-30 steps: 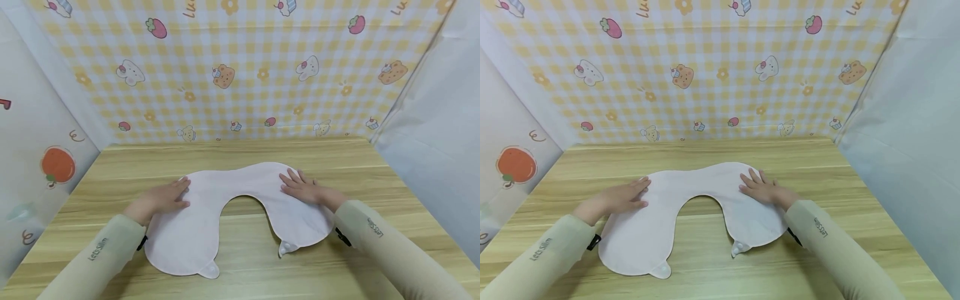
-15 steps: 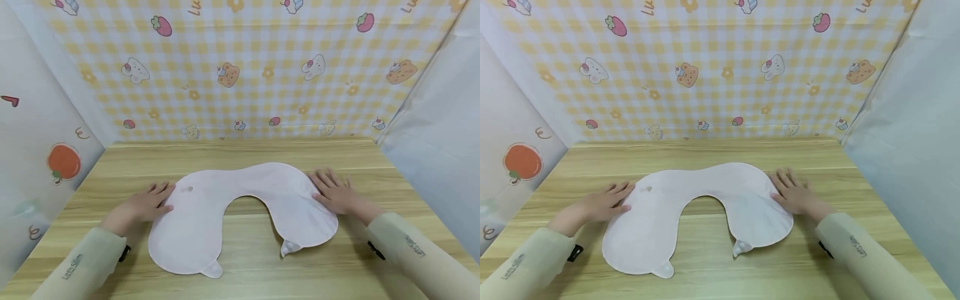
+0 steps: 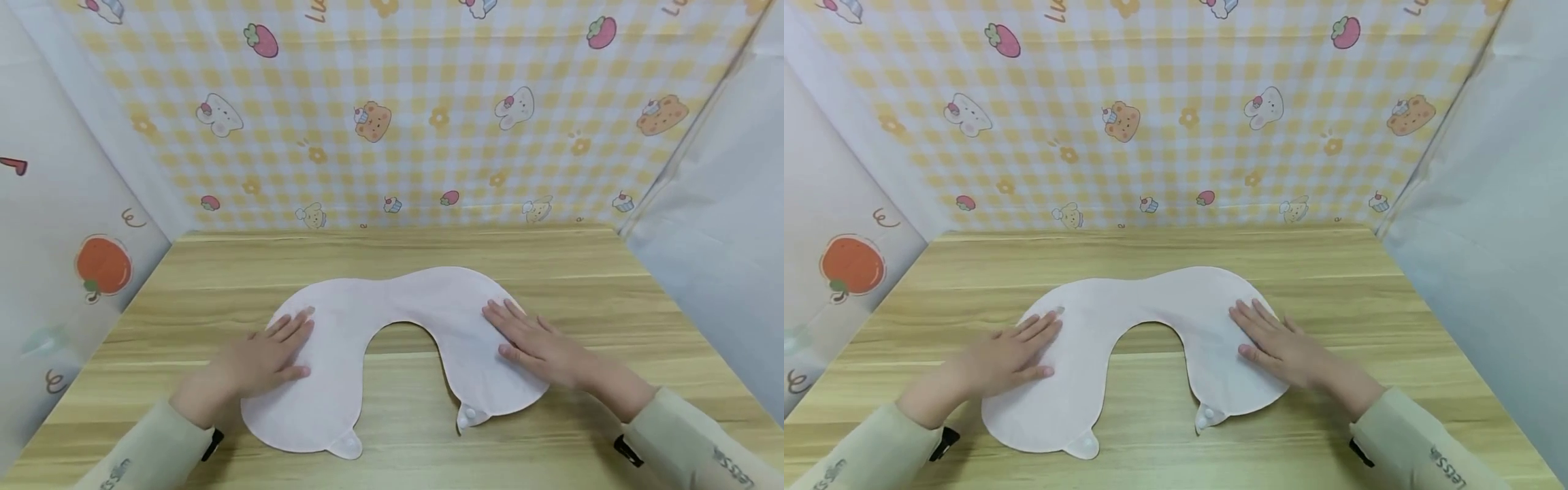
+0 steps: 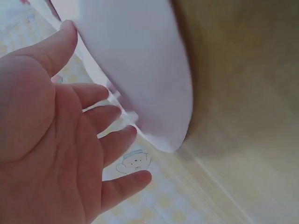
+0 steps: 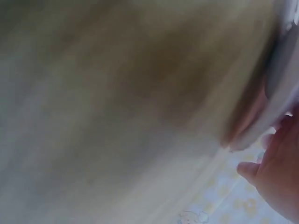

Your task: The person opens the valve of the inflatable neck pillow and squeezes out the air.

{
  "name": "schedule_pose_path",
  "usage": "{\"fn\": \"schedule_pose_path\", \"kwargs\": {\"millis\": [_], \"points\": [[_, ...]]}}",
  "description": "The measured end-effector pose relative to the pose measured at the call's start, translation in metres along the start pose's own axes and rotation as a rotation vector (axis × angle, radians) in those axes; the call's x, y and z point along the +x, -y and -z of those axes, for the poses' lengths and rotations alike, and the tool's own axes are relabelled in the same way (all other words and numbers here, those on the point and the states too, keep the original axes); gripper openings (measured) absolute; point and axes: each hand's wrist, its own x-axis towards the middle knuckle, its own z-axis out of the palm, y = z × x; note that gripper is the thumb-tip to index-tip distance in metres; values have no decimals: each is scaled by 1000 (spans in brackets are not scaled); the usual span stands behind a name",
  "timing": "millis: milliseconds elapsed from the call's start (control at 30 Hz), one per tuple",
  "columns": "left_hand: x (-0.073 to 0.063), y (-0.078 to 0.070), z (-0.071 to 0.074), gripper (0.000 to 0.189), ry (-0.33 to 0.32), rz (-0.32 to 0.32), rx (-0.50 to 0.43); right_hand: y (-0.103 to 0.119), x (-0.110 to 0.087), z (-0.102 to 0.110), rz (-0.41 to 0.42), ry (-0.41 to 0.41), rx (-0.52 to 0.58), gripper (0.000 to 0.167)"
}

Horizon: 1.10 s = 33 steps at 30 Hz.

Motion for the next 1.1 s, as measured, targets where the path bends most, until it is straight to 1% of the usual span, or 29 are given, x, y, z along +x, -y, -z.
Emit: {"fn": "schedule_pose_path", "kwargs": {"millis": [100, 200, 233, 300, 433, 500, 567, 667, 733, 800, 867, 967, 1100], "points": [[-7, -1, -7, 83, 18, 12, -3, -3, -4, -3, -23, 24, 32, 62], [-15, 1, -12, 83, -3, 28, 3, -12, -10, -1, -65, 48, 37, 62], [-18, 2, -14, 82, -13, 38, 7, -15, -12, 0, -83, 57, 23, 62], [-25, 5, -17, 82, -35, 61, 15, -21, -16, 3, -96, 63, -39, 64], [-40, 11, -23, 82, -66, 111, 19, -30, -23, 10, -157, 76, -165, 75], [-47, 16, -25, 83, -75, 130, 25, -32, -26, 13, -189, 73, -185, 81], [-52, 20, -26, 83, -83, 148, 28, -31, -29, 16, -192, 53, -203, 83], [-56, 25, -24, 84, -91, 169, 36, -20, -30, 20, -141, 10, -203, 79], [-57, 24, -22, 83, -100, 164, 33, -8, -26, 21, -81, -6, -207, 76], [-54, 21, -18, 82, -109, 145, 28, 7, -18, 21, -12, -9, -213, 73], [-50, 14, -14, 80, -129, 103, 24, 20, -6, 20, 57, -1, -234, 70], [-38, 3, -8, 75, -157, 28, 27, 33, 15, 16, 148, -1, -281, 68], [-16, -11, -3, 71, -180, -77, 38, 43, 40, 9, 192, 40, -286, 66]]}}
